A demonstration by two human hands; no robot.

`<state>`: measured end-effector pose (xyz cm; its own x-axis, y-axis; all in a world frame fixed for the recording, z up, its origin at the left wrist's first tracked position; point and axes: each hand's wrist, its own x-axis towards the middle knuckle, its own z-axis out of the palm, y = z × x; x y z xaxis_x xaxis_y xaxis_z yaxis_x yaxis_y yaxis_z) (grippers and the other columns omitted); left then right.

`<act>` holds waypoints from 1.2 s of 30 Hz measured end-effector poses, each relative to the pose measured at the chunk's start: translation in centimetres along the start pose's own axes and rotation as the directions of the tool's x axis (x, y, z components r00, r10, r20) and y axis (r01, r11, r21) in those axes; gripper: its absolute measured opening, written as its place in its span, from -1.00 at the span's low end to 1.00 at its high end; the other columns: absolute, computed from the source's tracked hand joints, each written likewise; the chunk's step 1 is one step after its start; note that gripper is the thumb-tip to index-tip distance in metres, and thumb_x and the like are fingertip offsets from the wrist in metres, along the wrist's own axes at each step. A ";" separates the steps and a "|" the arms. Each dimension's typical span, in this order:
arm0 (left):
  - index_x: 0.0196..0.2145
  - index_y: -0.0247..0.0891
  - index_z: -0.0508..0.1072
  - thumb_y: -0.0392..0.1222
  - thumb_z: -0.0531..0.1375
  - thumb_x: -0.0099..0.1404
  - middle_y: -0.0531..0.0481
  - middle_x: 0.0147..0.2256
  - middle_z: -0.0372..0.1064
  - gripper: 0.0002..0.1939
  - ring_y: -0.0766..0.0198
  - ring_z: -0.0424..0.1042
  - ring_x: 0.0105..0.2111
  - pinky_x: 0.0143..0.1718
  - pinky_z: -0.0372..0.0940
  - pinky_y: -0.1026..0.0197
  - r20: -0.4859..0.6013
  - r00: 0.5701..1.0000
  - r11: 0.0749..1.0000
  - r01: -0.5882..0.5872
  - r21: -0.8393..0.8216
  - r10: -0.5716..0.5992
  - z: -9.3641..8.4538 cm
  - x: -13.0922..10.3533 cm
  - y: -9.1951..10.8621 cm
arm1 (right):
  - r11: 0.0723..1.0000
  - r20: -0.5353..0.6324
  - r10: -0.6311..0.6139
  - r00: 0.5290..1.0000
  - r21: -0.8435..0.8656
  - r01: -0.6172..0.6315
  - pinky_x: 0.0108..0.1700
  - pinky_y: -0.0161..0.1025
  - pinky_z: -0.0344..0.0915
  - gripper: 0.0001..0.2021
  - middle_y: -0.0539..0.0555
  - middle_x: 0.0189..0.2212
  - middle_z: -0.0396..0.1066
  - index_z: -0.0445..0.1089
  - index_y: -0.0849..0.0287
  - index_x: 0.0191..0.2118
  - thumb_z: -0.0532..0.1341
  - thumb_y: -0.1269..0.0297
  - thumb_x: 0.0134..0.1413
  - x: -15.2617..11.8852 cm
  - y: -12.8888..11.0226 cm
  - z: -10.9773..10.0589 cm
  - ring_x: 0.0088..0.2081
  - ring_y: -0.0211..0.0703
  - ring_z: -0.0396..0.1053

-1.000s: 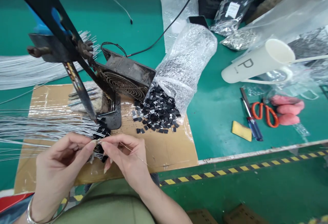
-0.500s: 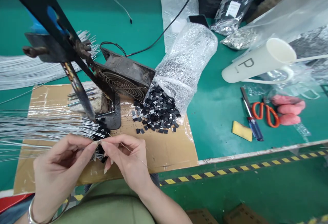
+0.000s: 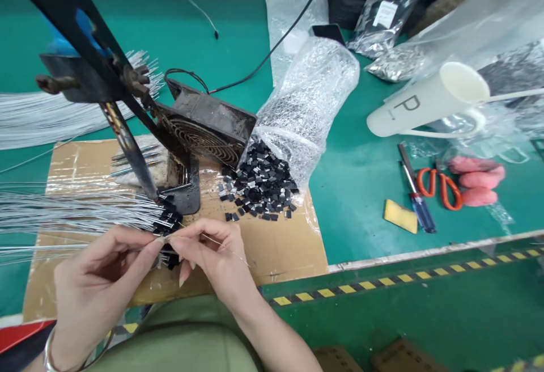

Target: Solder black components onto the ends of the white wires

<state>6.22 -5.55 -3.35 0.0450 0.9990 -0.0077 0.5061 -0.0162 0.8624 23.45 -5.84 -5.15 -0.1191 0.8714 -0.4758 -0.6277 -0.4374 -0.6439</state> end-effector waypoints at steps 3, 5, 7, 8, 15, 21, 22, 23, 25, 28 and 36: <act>-0.33 -0.16 0.60 -0.15 0.38 0.35 0.10 -0.48 0.53 -0.90 0.38 0.41 -0.55 -0.54 0.25 0.37 0.021 1.000 1.000 0.001 0.018 -0.002 -0.2 0.0 -0.1 | 1.000 0.026 0.025 0.999 -0.003 -0.025 -0.61 -0.49 0.35 -0.85 -0.11 -0.65 0.44 0.68 0.13 -0.46 0.58 0.24 0.00 0.0 -0.3 -0.2 -0.69 -0.41 0.38; -0.33 -0.17 0.60 -0.13 0.39 0.35 0.09 -0.48 0.54 -0.89 0.38 0.43 -0.55 -0.54 0.26 0.37 0.031 0.999 1.000 0.013 0.013 -0.013 -0.2 0.0 -0.2 | 1.000 0.038 0.028 0.999 -0.010 -0.027 -0.61 -0.50 0.35 -0.86 -0.11 -0.64 0.44 0.69 0.14 -0.45 0.57 0.25 0.02 0.0 -0.3 -0.3 -0.68 -0.41 0.38; -0.31 -0.16 0.61 -0.13 0.39 0.34 0.10 -0.47 0.54 -0.90 0.38 0.43 -0.55 -0.54 0.26 0.38 0.032 0.999 1.000 0.028 -0.005 -0.028 -0.2 0.1 -0.3 | 1.000 0.048 0.018 0.999 -0.016 -0.018 -0.60 -0.50 0.37 -0.87 -0.10 -0.62 0.46 0.70 0.13 -0.42 0.56 0.24 0.06 0.0 -0.2 -0.4 -0.67 -0.41 0.40; -0.30 -0.15 0.61 -0.13 0.39 0.34 0.11 -0.47 0.54 -0.91 0.39 0.43 -0.55 -0.54 0.25 0.38 0.028 0.999 0.999 0.034 -0.015 -0.034 -0.2 0.1 -0.3 | 1.000 0.053 0.010 0.999 -0.012 -0.010 -0.59 -0.49 0.40 -0.88 -0.09 -0.60 0.47 0.71 0.12 -0.40 0.55 0.23 0.08 0.0 0.0 -0.4 -0.66 -0.40 0.40; -0.30 -0.13 0.59 -0.17 0.38 0.35 0.15 -0.50 0.49 -0.94 0.43 0.37 -0.55 -0.57 0.18 0.42 0.001 0.999 0.997 0.045 -0.054 -0.045 0.0 0.2 0.1 | 0.998 0.049 -0.050 0.998 0.036 0.048 -0.59 -0.46 0.45 -0.91 -0.07 -0.55 0.51 0.74 0.09 -0.33 0.52 0.21 0.14 -0.1 0.8 -0.2 -0.64 -0.39 0.40; -0.34 -0.15 0.58 -0.19 0.37 0.34 0.16 -0.52 0.46 -0.92 0.44 0.32 -0.57 -0.59 0.15 0.43 -0.049 0.998 0.997 0.029 -0.066 -0.032 0.6 0.4 0.5 | 0.991 -0.033 -0.081 0.996 0.101 0.084 -0.62 -0.47 0.41 -0.88 -0.07 -0.56 0.50 0.74 0.08 -0.34 0.54 0.16 0.10 -0.3 1.9 0.6 -0.65 -0.40 0.38; -0.34 -0.14 0.58 -0.19 0.37 0.34 0.17 -0.53 0.45 -0.92 0.45 0.29 -0.58 -0.59 0.15 0.43 -0.055 0.998 0.997 0.029 -0.070 -0.033 0.7 0.4 0.5 | 0.990 -0.047 -0.092 0.995 0.105 0.097 -0.62 -0.47 0.42 -0.87 -0.07 -0.56 0.50 0.74 0.07 -0.34 0.54 0.15 0.10 -0.4 2.1 0.7 -0.65 -0.39 0.38; -0.33 -0.14 0.57 -0.20 0.37 0.34 0.17 -0.53 0.44 -0.92 0.45 0.28 -0.59 -0.59 0.16 0.44 -0.054 0.998 0.997 0.032 -0.075 -0.036 0.7 0.4 0.6 | 0.989 -0.057 -0.103 0.993 0.104 0.108 -0.61 -0.46 0.42 -0.87 -0.07 -0.56 0.50 0.74 0.07 -0.33 0.54 0.14 0.10 -0.4 2.3 0.8 -0.64 -0.39 0.38; -0.33 -0.14 0.58 -0.21 0.37 0.35 0.18 -0.54 0.44 -0.93 0.46 0.26 -0.60 -0.59 0.16 0.44 -0.044 0.998 0.996 0.039 -0.085 -0.043 0.7 0.5 0.7 | 0.988 -0.067 -0.122 0.990 0.090 0.128 -0.59 -0.45 0.44 -0.87 -0.06 -0.56 0.51 0.74 0.06 -0.32 0.54 0.14 0.11 -0.5 2.5 0.9 -0.63 -0.38 0.40; -0.34 -0.14 0.58 -0.23 0.37 0.33 0.18 -0.54 0.45 -0.93 0.46 0.28 -0.60 -0.59 0.16 0.44 -0.032 0.998 0.994 0.047 -0.095 -0.051 0.7 0.6 0.8 | 0.989 -0.062 -0.133 0.989 0.062 0.137 -0.59 -0.42 0.46 -0.85 -0.04 -0.53 0.54 0.75 0.07 -0.29 0.53 0.12 0.13 -0.5 2.5 0.7 -0.63 -0.35 0.43; -0.34 -0.16 0.58 -0.21 0.37 0.32 0.14 -0.52 0.49 -0.93 0.43 0.35 -0.58 -0.58 0.22 0.44 -0.027 0.998 0.993 0.055 -0.102 -0.058 0.5 0.5 0.7 | 0.992 -0.058 -0.126 0.990 0.025 0.127 -0.61 -0.40 0.47 -0.82 -0.03 -0.52 0.55 0.75 0.09 -0.28 0.53 0.10 0.14 -0.5 2.4 0.3 -0.64 -0.32 0.45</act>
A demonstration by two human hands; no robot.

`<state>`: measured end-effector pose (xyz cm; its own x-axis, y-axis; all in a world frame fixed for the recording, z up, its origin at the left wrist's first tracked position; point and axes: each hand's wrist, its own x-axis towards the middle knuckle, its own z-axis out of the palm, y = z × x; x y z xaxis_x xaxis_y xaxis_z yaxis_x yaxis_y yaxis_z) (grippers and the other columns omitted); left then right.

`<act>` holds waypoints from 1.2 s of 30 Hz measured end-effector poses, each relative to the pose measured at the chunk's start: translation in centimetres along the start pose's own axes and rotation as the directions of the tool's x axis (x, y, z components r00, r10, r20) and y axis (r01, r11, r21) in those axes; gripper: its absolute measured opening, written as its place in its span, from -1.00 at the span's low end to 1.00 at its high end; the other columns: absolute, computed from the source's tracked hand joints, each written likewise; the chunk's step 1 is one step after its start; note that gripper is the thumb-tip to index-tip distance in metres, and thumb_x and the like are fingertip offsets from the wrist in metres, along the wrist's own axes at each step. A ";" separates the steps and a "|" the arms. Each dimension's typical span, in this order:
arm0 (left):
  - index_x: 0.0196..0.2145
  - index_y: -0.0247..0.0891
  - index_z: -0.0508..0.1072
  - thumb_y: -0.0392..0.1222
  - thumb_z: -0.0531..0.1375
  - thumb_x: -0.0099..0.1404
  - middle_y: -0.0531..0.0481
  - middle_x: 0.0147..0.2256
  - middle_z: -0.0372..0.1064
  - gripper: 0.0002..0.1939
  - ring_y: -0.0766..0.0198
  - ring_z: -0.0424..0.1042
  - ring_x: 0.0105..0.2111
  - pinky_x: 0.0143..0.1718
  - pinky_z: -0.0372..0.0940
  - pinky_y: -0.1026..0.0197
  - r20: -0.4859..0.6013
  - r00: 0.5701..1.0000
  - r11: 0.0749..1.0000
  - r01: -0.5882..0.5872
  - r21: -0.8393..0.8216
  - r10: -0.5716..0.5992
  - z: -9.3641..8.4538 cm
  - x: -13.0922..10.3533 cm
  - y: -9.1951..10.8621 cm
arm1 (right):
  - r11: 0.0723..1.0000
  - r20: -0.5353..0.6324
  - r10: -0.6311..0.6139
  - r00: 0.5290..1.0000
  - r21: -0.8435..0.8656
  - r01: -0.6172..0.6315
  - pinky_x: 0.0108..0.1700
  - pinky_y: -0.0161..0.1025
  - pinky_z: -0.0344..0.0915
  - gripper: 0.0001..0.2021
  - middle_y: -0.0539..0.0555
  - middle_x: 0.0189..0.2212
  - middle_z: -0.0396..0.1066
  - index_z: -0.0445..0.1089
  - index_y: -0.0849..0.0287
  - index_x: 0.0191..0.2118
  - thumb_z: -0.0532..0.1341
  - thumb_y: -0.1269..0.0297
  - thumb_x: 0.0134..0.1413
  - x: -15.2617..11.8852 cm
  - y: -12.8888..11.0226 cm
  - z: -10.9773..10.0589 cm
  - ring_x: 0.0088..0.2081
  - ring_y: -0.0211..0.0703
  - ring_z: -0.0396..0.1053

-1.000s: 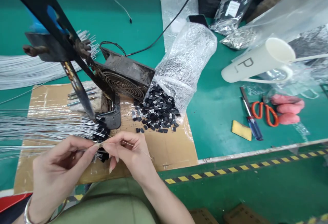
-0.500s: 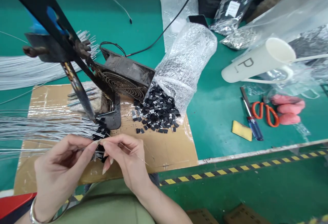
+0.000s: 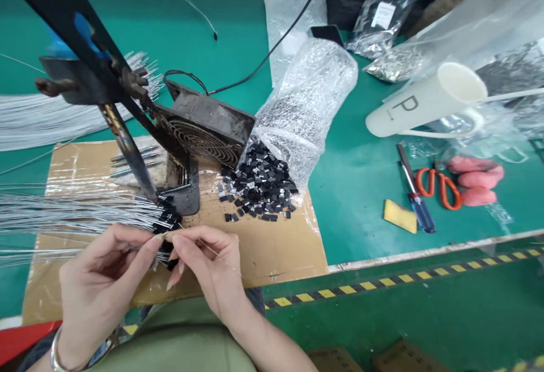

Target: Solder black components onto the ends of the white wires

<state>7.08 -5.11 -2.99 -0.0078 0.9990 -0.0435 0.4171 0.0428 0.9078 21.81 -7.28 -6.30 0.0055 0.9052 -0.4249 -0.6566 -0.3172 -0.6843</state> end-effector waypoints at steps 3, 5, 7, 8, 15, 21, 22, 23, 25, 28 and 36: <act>-0.33 -0.18 0.58 -0.20 0.37 0.34 0.13 -0.51 0.48 -0.93 0.43 0.35 -0.58 -0.57 0.23 0.43 0.012 1.000 1.000 0.008 0.012 -0.008 0.0 -0.1 -0.2 | 1.000 -0.019 0.010 1.000 -0.004 -0.010 -0.62 -0.38 0.46 -0.79 -0.03 -0.54 0.55 0.74 0.12 -0.30 0.54 0.08 0.10 0.0 0.0 0.2 -0.65 -0.31 0.43; -0.33 -0.18 0.58 -0.20 0.37 0.34 0.12 -0.51 0.49 -0.92 0.42 0.35 -0.58 -0.58 0.22 0.43 0.013 1.000 1.000 0.006 0.021 -0.006 0.0 -0.2 -0.3 | 1.000 -0.033 0.017 0.999 -0.011 -0.017 -0.63 -0.37 0.46 -0.78 -0.02 -0.55 0.54 0.73 0.13 -0.32 0.55 0.07 0.08 0.0 -0.1 0.3 -0.66 -0.31 0.41; -0.33 -0.18 0.58 -0.20 0.38 0.34 0.12 -0.51 0.49 -0.92 0.42 0.34 -0.59 -0.59 0.22 0.42 0.006 1.000 1.000 -0.001 0.027 0.001 0.0 -0.3 -0.4 | 1.000 -0.041 0.018 0.999 -0.019 -0.019 -0.63 -0.37 0.45 -0.78 -0.03 -0.55 0.53 0.73 0.13 -0.33 0.54 0.07 0.09 0.0 -0.2 0.4 -0.66 -0.31 0.41; -0.34 -0.18 0.58 -0.19 0.38 0.34 0.12 -0.52 0.49 -0.91 0.42 0.34 -0.59 -0.59 0.22 0.42 0.001 1.000 1.000 -0.005 0.028 0.005 0.0 -0.3 -0.4 | 1.000 -0.043 0.018 0.999 -0.020 -0.019 -0.63 -0.37 0.45 -0.78 -0.03 -0.55 0.53 0.72 0.13 -0.34 0.54 0.07 0.09 0.0 -0.3 0.4 -0.66 -0.31 0.41; -0.31 -0.19 0.57 -0.20 0.37 0.36 0.11 -0.51 0.49 -0.92 0.41 0.34 -0.58 -0.57 0.25 0.39 -0.015 1.000 0.998 -0.019 0.065 0.020 0.1 -0.8 -0.7 | 0.999 -0.048 0.021 0.999 0.047 -0.018 -0.63 -0.39 0.44 -0.79 -0.03 -0.56 0.52 0.73 0.12 -0.38 0.56 0.09 0.05 0.0 -0.3 0.7 -0.68 -0.34 0.39; -0.31 -0.16 0.57 -0.20 0.36 0.37 0.13 -0.51 0.49 -0.93 0.41 0.32 -0.59 -0.57 0.22 0.36 -0.033 0.998 0.995 -0.049 0.090 0.052 0.3 -1.0 -0.6 | 0.998 -0.039 0.023 0.999 0.057 -0.021 -0.63 -0.38 0.43 -0.80 -0.03 -0.55 0.52 0.71 0.12 -0.37 0.54 0.10 0.08 0.0 -0.3 0.7 -0.67 -0.33 0.40; -0.31 -0.16 0.57 -0.20 0.36 0.37 0.13 -0.51 0.49 -0.93 0.40 0.32 -0.59 -0.57 0.22 0.35 -0.035 0.998 0.995 -0.052 0.086 0.055 0.3 -1.0 -0.6 | 0.999 -0.040 0.021 0.999 0.049 -0.019 -0.63 -0.38 0.42 -0.80 -0.03 -0.55 0.52 0.71 0.12 -0.37 0.54 0.10 0.08 0.0 -0.2 0.7 -0.67 -0.32 0.40; -0.31 -0.16 0.57 -0.20 0.36 0.36 0.13 -0.51 0.49 -0.92 0.40 0.33 -0.59 -0.57 0.22 0.35 -0.038 0.998 0.995 -0.052 0.084 0.056 0.3 -1.0 -0.7 | 0.999 -0.042 0.019 0.999 0.041 -0.017 -0.63 -0.37 0.42 -0.79 -0.03 -0.55 0.52 0.71 0.13 -0.37 0.53 0.10 0.09 0.0 -0.2 0.6 -0.66 -0.32 0.40; -0.32 -0.17 0.57 -0.19 0.37 0.36 0.12 -0.51 0.50 -0.91 0.40 0.34 -0.59 -0.57 0.23 0.34 -0.048 0.997 0.995 -0.050 0.085 0.055 0.3 -1.1 -0.8 | 0.999 -0.049 0.012 0.999 0.032 -0.011 -0.62 -0.37 0.41 -0.79 -0.03 -0.55 0.51 0.70 0.13 -0.37 0.53 0.09 0.10 -0.1 -0.1 0.6 -0.66 -0.31 0.40; -0.33 -0.17 0.57 -0.18 0.38 0.35 0.12 -0.51 0.52 -0.91 0.39 0.37 -0.59 -0.57 0.25 0.34 -0.056 0.998 0.995 -0.035 0.092 0.041 0.4 -1.2 -0.8 | 1.000 -0.055 -0.007 0.998 0.029 0.008 -0.60 -0.36 0.42 -0.81 -0.02 -0.53 0.53 0.71 0.12 -0.36 0.52 0.11 0.12 -0.3 0.2 0.5 -0.64 -0.30 0.42; -0.32 -0.12 0.56 -0.15 0.34 0.39 0.08 -0.51 0.52 -0.90 0.35 0.34 -0.61 -0.64 0.17 0.30 -0.022 0.999 0.999 0.029 0.024 -0.029 0.7 -0.7 -0.2 | 0.999 -0.061 -0.020 0.998 0.034 0.022 -0.57 -0.36 0.46 -0.84 -0.02 -0.49 0.56 0.72 0.09 -0.31 0.50 0.13 0.18 -0.3 0.7 0.6 -0.62 -0.30 0.46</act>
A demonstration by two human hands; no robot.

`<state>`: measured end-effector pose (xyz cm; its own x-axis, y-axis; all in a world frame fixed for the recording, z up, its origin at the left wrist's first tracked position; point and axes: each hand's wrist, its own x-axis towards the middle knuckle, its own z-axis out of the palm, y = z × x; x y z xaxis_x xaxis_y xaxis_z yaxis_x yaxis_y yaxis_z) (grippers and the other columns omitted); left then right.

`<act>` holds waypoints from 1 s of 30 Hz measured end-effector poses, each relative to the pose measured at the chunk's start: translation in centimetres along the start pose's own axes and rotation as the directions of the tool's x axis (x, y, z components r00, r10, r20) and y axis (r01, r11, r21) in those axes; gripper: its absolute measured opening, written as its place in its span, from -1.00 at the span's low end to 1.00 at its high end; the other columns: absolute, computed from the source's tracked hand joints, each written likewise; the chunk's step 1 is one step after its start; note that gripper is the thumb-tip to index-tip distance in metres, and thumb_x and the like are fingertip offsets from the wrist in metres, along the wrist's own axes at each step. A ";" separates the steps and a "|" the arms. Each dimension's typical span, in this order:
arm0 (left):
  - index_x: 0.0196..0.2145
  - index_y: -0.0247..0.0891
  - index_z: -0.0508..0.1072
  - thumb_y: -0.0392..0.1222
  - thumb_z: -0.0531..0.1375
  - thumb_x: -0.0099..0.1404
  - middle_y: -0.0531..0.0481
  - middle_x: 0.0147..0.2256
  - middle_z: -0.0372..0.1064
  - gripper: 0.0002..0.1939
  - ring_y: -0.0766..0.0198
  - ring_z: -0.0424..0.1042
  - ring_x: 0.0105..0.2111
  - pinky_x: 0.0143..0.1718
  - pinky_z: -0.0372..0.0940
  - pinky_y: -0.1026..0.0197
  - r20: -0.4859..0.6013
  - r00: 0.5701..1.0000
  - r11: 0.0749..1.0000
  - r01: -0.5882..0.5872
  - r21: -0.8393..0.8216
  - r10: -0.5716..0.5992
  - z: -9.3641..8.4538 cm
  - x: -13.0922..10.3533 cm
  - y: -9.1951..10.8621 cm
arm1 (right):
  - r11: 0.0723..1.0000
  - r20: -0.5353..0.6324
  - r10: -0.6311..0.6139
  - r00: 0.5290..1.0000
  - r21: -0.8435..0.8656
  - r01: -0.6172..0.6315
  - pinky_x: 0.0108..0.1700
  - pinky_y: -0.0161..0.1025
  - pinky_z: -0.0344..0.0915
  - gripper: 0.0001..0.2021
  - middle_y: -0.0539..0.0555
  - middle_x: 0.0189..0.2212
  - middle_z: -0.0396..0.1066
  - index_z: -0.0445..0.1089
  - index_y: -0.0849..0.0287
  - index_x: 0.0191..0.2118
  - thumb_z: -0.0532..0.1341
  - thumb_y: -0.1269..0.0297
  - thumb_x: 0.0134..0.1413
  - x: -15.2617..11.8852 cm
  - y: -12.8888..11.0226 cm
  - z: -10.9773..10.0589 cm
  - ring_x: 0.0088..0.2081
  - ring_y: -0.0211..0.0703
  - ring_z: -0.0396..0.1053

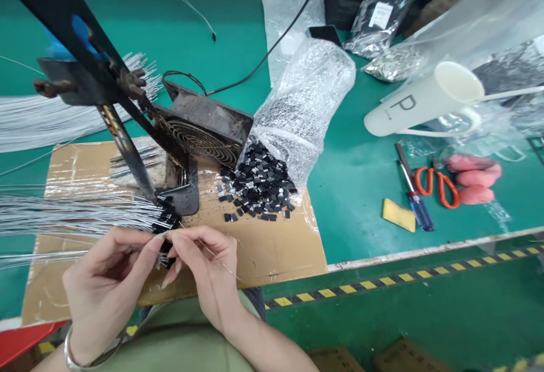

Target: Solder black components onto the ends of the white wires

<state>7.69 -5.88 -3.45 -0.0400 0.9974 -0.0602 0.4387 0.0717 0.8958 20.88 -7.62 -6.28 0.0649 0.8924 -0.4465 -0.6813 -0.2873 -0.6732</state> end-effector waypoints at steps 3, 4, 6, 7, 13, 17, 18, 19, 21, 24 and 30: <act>-0.34 -0.14 0.57 -0.16 0.37 0.36 0.11 -0.52 0.48 -0.90 0.39 0.29 -0.62 -0.64 0.14 0.32 0.006 1.000 1.000 -0.004 -0.012 0.004 -0.3 0.4 0.0 | 0.999 -0.020 -0.038 0.999 -0.023 0.037 -0.62 -0.34 0.45 -0.83 -0.01 -0.51 0.56 0.74 0.09 -0.31 0.51 0.10 0.14 0.3 -0.7 -0.3 -0.65 -0.28 0.43; -0.34 -0.15 0.57 -0.18 0.38 0.34 0.12 -0.52 0.48 -0.91 0.40 0.29 -0.61 -0.63 0.15 0.34 -0.008 1.000 1.000 -0.007 -0.018 0.007 -0.4 0.5 0.0 | 0.994 -0.037 -0.084 0.996 -0.070 0.081 -0.62 -0.34 0.45 -0.84 -0.01 -0.51 0.57 0.74 0.08 -0.30 0.50 0.11 0.16 0.3 -1.2 -0.6 -0.65 -0.28 0.43; -0.33 -0.15 0.60 -0.21 0.39 0.32 0.13 -0.49 0.50 -0.94 0.43 0.32 -0.58 -0.59 0.20 0.40 -0.028 1.000 0.999 0.002 -0.033 -0.003 -0.6 0.6 -0.1 | 0.947 -0.081 -0.235 0.969 -0.244 0.209 -0.58 -0.33 0.46 -0.88 -0.01 -0.47 0.58 0.74 0.05 -0.26 0.46 0.16 0.23 0.3 -2.2 -1.5 -0.63 -0.30 0.44; -0.31 -0.15 0.61 -0.22 0.39 0.32 0.13 -0.47 0.52 -0.96 0.44 0.35 -0.56 -0.56 0.24 0.42 -0.027 1.000 0.999 0.014 -0.042 -0.015 -0.7 0.7 -0.1 | 0.892 -0.094 -0.324 0.941 -0.361 0.271 -0.55 -0.33 0.48 -0.90 0.00 -0.43 0.58 0.74 0.04 -0.24 0.44 0.21 0.27 0.3 -2.7 -2.1 -0.60 -0.30 0.45; -0.27 -0.14 0.65 -0.22 0.38 0.30 0.10 -0.40 0.59 -0.97 0.40 0.52 -0.45 -0.41 0.41 0.46 -0.019 0.999 0.995 0.048 -0.083 -0.050 -0.9 1.2 0.4 | 0.315 0.081 -0.603 0.794 -0.890 0.330 -0.42 -0.27 0.47 -0.90 0.07 -0.35 0.56 0.67 0.11 -0.12 0.39 0.31 0.30 0.5 -4.1 -5.2 -0.43 -0.21 0.46; -0.30 -0.13 0.65 -0.21 0.38 0.30 0.12 -0.42 0.59 -0.99 0.41 0.47 -0.49 -0.44 0.37 0.45 -0.002 1.000 0.999 0.018 -0.048 -0.019 -1.2 1.4 0.7 | -0.051 0.293 -0.642 0.708 -0.938 0.342 -0.41 -0.24 0.44 -0.92 0.05 -0.39 0.52 0.60 0.15 -0.13 0.37 0.31 0.33 1.0 -3.4 -5.8 -0.51 -0.23 0.37; -0.30 -0.12 0.65 -0.20 0.38 0.31 0.13 -0.43 0.58 -0.99 0.42 0.44 -0.51 -0.47 0.33 0.45 -0.001 1.000 0.999 0.011 -0.032 -0.011 -1.2 1.4 0.6 | -0.110 0.332 -0.637 0.695 -0.932 0.344 -0.39 -0.24 0.46 -0.93 0.06 -0.38 0.53 0.59 0.15 -0.13 0.35 0.32 0.35 1.0 -3.3 -5.9 -0.50 -0.22 0.39; -0.30 -0.11 0.65 -0.19 0.38 0.32 0.13 -0.43 0.57 -0.98 0.43 0.40 -0.52 -0.50 0.29 0.44 0.001 1.000 1.000 0.007 -0.015 -0.007 -1.3 1.3 0.5 | -0.153 0.360 -0.628 0.690 -0.926 0.345 -0.36 -0.23 0.47 -0.93 0.07 -0.37 0.54 0.58 0.15 -0.14 0.32 0.34 0.37 1.0 -3.2 -5.9 -0.48 -0.21 0.41; -0.29 -0.11 0.65 -0.16 0.38 0.33 0.13 -0.44 0.56 -0.97 0.43 0.35 -0.53 -0.54 0.22 0.42 0.001 1.000 1.000 0.005 0.016 -0.005 -1.4 1.2 0.2 | -0.198 0.388 -0.610 0.691 -0.919 0.341 -0.32 -0.24 0.48 -0.90 0.08 -0.36 0.55 0.57 0.16 -0.16 0.27 0.39 0.39 1.0 -3.4 -5.9 -0.46 -0.20 0.45; -0.29 -0.11 0.65 -0.13 0.38 0.34 0.11 -0.43 0.56 -0.94 0.40 0.36 -0.52 -0.54 0.19 0.38 -0.001 1.000 0.999 0.008 0.044 -0.008 -1.6 1.0 -0.1 | -0.187 0.388 -0.599 0.700 -0.918 0.349 -0.35 -0.27 0.48 -0.88 0.06 -0.39 0.55 0.56 0.18 -0.19 0.25 0.43 0.36 1.0 -3.9 -5.8 -0.48 -0.22 0.47; -0.28 -0.10 0.66 -0.11 0.38 0.35 0.09 -0.39 0.59 -0.93 0.37 0.41 -0.48 -0.54 0.18 0.34 -0.011 1.000 0.998 0.008 0.055 -0.007 -1.8 0.8 -0.3 | -0.070 0.304 -0.628 0.716 -0.939 0.337 -0.43 -0.36 0.45 -0.86 -0.03 -0.46 0.52 0.54 0.14 -0.24 0.25 0.46 0.33 0.9 -4.4 -5.6 -0.54 -0.29 0.45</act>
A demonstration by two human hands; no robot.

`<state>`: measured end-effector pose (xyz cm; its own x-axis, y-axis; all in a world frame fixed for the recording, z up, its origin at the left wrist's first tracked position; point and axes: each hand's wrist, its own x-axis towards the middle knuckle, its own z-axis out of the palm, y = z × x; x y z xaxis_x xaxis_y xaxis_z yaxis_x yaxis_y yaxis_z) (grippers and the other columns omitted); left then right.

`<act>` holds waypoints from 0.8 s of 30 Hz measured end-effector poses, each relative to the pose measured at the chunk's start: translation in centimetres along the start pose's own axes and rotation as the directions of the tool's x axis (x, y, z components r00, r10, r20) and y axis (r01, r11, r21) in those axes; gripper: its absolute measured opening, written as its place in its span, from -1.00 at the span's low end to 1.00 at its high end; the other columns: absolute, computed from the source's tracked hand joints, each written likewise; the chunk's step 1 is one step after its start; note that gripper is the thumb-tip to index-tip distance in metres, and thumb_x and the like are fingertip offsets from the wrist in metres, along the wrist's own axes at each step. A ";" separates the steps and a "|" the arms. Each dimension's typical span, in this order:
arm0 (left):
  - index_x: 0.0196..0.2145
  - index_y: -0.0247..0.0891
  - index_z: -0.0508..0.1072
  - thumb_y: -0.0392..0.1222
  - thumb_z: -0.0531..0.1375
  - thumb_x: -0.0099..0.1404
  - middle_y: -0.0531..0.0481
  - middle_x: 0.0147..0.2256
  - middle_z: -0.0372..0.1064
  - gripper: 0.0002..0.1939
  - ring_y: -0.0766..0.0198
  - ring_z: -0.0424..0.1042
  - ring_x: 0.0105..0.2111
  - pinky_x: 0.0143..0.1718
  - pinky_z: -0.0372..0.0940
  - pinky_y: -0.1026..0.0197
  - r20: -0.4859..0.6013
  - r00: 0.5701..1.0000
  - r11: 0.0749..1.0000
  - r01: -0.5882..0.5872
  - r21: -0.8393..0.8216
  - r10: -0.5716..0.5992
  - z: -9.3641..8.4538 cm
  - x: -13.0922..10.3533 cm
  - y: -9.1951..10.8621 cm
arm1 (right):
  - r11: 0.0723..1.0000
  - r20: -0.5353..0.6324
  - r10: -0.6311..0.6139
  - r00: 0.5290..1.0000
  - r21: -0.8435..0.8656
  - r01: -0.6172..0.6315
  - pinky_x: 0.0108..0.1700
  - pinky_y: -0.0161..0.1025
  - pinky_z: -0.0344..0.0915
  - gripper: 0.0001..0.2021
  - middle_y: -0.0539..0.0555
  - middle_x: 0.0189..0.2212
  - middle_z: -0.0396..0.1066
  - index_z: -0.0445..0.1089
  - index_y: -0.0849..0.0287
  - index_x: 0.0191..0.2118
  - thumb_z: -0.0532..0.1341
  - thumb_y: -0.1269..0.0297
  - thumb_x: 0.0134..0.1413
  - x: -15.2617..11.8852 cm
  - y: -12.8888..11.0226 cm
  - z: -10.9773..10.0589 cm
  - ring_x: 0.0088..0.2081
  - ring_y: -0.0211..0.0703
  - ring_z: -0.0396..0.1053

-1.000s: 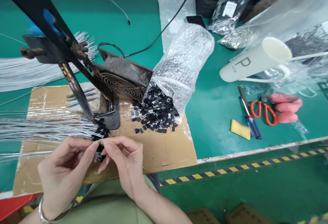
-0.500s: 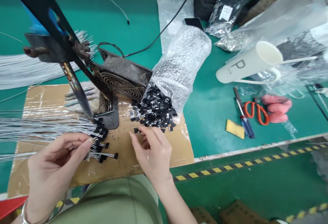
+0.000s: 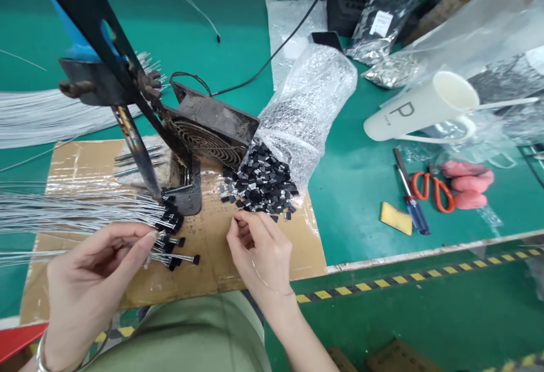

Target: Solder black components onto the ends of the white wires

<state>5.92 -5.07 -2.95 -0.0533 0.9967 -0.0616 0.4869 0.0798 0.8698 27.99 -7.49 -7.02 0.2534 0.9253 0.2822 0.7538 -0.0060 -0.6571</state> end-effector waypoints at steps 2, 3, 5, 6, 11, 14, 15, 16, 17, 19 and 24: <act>-0.28 -0.10 0.66 -0.10 0.39 0.35 0.10 -0.38 0.59 -0.93 0.37 0.41 -0.48 -0.53 0.20 0.34 -0.002 1.000 1.000 0.007 0.004 -0.007 0.0 0.0 -0.1 | 0.998 -0.010 -0.044 0.999 -0.039 0.044 -0.38 -0.32 0.48 -0.86 0.02 -0.42 0.55 0.56 0.17 -0.19 0.24 0.46 0.36 -0.2 0.1 0.0 -0.50 -0.26 0.48; -0.28 -0.10 0.66 -0.10 0.39 0.34 0.10 -0.38 0.59 -0.93 0.37 0.41 -0.48 -0.52 0.20 0.34 -0.003 1.000 1.000 0.011 0.004 -0.011 0.0 0.0 -0.1 | 0.995 -0.006 -0.073 0.997 -0.064 0.072 -0.34 -0.30 0.50 -0.86 0.06 -0.39 0.57 0.57 0.19 -0.16 0.24 0.46 0.38 -0.4 0.1 0.0 -0.47 -0.23 0.51; -0.28 -0.09 0.66 -0.10 0.39 0.34 0.11 -0.39 0.58 -0.93 0.38 0.41 -0.49 -0.51 0.20 0.34 -0.003 1.000 1.000 0.014 -0.001 -0.014 0.1 0.0 -0.2 | 0.987 0.012 -0.120 0.993 -0.107 0.120 -0.26 -0.25 0.52 -0.86 0.13 -0.34 0.60 0.59 0.24 -0.12 0.24 0.47 0.39 -0.6 0.2 -0.2 -0.39 -0.16 0.57; -0.28 -0.09 0.66 -0.10 0.40 0.34 0.12 -0.40 0.58 -0.93 0.38 0.40 -0.49 -0.51 0.20 0.34 -0.005 1.000 1.000 0.016 -0.005 -0.016 0.1 0.0 -0.2 | 0.985 0.019 -0.129 0.991 -0.116 0.131 -0.23 -0.23 0.53 -0.85 0.16 -0.31 0.62 0.59 0.25 -0.11 0.24 0.48 0.40 -0.6 0.2 -0.3 -0.35 -0.13 0.59; -0.27 -0.07 0.67 -0.11 0.41 0.33 0.15 -0.40 0.58 -0.95 0.39 0.41 -0.47 -0.47 0.24 0.37 -0.008 0.999 0.999 0.039 -0.009 -0.039 0.0 0.0 0.0 | 0.975 0.095 0.066 0.993 0.205 -0.085 -0.28 -0.27 0.53 -0.84 0.09 -0.32 0.61 0.64 0.18 -0.14 0.28 0.47 0.38 -0.3 -0.6 -0.9 -0.38 -0.19 0.56; -0.28 -0.08 0.67 -0.10 0.41 0.32 0.15 -0.40 0.59 -0.95 0.40 0.41 -0.48 -0.47 0.25 0.39 -0.017 0.998 0.998 0.059 0.005 -0.059 -0.1 0.0 0.2 | 0.797 0.207 0.218 0.954 0.526 -0.296 -0.44 -0.35 0.45 -0.85 -0.02 -0.41 0.56 0.68 0.08 -0.18 0.35 0.45 0.32 -0.1 -2.1 -0.8 -0.49 -0.29 0.48; -0.29 -0.08 0.67 -0.10 0.41 0.31 0.15 -0.41 0.59 -0.94 0.40 0.41 -0.49 -0.49 0.25 0.39 -0.019 0.998 0.998 0.062 0.013 -0.062 -0.1 0.0 0.3 | 0.728 0.233 0.240 0.942 0.598 -0.334 -0.46 -0.37 0.45 -0.84 -0.03 -0.42 0.56 0.69 0.05 -0.19 0.37 0.45 0.30 0.0 -2.6 -0.5 -0.51 -0.30 0.47; -0.30 -0.08 0.67 -0.10 0.41 0.31 0.14 -0.41 0.60 -0.94 0.41 0.41 -0.50 -0.50 0.24 0.40 -0.015 0.998 0.998 0.066 0.021 -0.066 -0.1 0.1 0.5 | 0.664 0.254 0.254 0.933 0.656 -0.360 -0.48 -0.38 0.45 -0.84 -0.04 -0.42 0.56 0.71 0.03 -0.20 0.39 0.45 0.28 0.1 -3.0 -0.3 -0.52 -0.31 0.47; -0.32 -0.09 0.66 -0.10 0.40 0.30 0.14 -0.42 0.60 -0.94 0.41 0.41 -0.51 -0.51 0.25 0.41 -0.011 0.998 0.997 0.068 0.023 -0.068 -0.1 0.2 0.7 | 0.604 0.273 0.263 0.925 0.701 -0.379 -0.49 -0.39 0.45 -0.84 -0.04 -0.41 0.58 0.71 0.02 -0.21 0.40 0.44 0.26 0.2 -3.5 0.0 -0.53 -0.33 0.47; -0.34 -0.09 0.66 -0.12 0.41 0.27 0.14 -0.42 0.61 -0.95 0.41 0.43 -0.52 -0.49 0.29 0.43 0.009 0.997 0.997 0.074 0.009 -0.074 0.0 0.5 1.2 | 0.514 0.305 0.264 0.915 0.759 -0.401 -0.51 -0.40 0.44 -0.86 -0.03 -0.39 0.59 0.72 0.01 -0.22 0.43 0.42 0.25 0.4 -4.1 0.7 -0.55 -0.35 0.45; -0.38 -0.11 0.65 -0.15 0.42 0.25 0.08 -0.34 0.67 -0.95 0.35 0.60 -0.39 -0.31 0.44 0.46 0.135 0.985 0.986 0.122 -0.114 -0.106 -0.4 1.1 2.1 | 0.483 0.370 0.193 0.909 0.771 -0.416 -0.46 -0.38 0.44 -0.89 -0.01 -0.33 0.62 0.73 0.02 -0.21 0.42 0.38 0.28 1.2 -4.8 1.3 -0.49 -0.33 0.45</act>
<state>6.51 -3.81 -1.00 0.0140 0.9756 -0.2192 0.3740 0.1982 0.9060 23.85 -5.89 -4.47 0.1517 0.9800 -0.1286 -0.2084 -0.0955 -0.9734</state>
